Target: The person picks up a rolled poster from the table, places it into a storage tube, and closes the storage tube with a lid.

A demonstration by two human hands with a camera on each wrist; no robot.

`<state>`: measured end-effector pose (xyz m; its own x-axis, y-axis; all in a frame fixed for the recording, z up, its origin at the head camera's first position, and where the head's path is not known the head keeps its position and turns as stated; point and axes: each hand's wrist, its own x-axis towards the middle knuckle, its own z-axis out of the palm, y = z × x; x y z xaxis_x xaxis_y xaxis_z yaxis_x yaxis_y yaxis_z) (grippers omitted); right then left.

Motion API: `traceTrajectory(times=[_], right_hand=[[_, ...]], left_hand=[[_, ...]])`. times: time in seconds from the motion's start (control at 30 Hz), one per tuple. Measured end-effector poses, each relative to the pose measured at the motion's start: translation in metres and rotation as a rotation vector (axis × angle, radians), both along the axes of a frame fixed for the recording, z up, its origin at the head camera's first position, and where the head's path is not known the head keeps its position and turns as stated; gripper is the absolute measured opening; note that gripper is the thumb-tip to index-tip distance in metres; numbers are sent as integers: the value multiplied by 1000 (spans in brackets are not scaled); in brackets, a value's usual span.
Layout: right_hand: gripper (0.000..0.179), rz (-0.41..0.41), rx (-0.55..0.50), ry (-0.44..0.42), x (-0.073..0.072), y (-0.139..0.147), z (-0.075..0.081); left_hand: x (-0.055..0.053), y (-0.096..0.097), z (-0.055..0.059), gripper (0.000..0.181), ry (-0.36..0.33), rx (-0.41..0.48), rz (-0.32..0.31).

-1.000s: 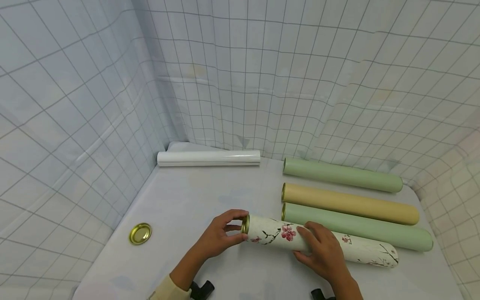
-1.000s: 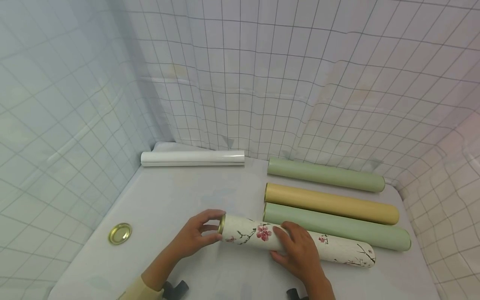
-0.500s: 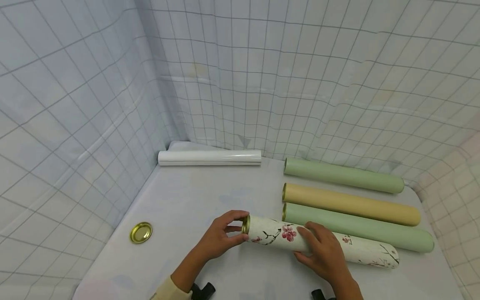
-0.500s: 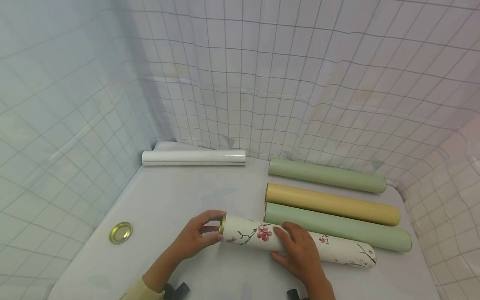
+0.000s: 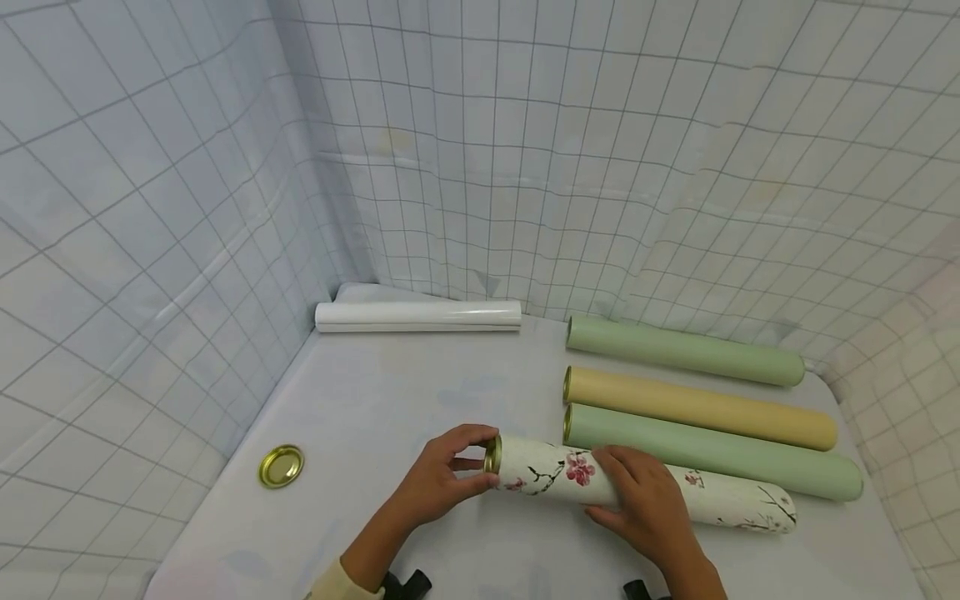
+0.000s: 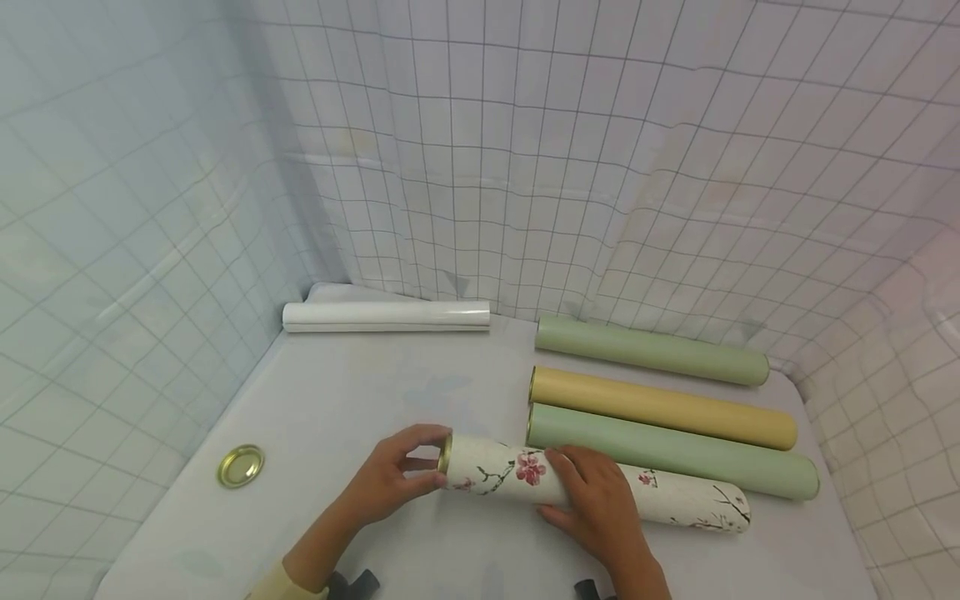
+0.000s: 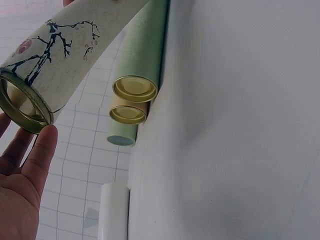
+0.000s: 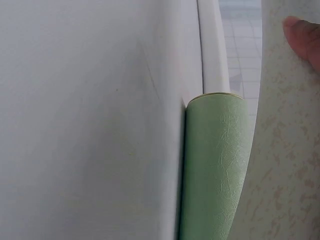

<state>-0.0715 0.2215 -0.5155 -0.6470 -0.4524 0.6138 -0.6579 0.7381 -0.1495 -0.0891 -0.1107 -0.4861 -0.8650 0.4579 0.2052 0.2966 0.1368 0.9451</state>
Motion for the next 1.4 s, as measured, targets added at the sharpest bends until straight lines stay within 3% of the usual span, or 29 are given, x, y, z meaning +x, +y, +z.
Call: traceTrajectory(times=[0.17,0.37,0.5,0.7,0.97,1.17,1.4], right_hand=[[84,18,-12,8,1,0,0],[80,31,4,-56,1,1,-2],[78,35,1,-47,1,1,-2],[77,39,-13,-29,0,1,-2],[79,44,-52,50,-1,-1,-3],[67,39,-86,87,0,-3,-5],[66,47,-131,121,1,-3,-4]], left_hand=[[0,-4,1,56,-3,-6,-46],[-3,-16,-2,59,36,-123,-116],[-3,-19,-1,59,19,-143,-136],[-4,-18,0,60,3,-139,-135],[-3,-16,5,59,48,-136,-139],[-1,-14,7,58,77,-119,-141],[3,-11,12,59,114,-122,-128]])
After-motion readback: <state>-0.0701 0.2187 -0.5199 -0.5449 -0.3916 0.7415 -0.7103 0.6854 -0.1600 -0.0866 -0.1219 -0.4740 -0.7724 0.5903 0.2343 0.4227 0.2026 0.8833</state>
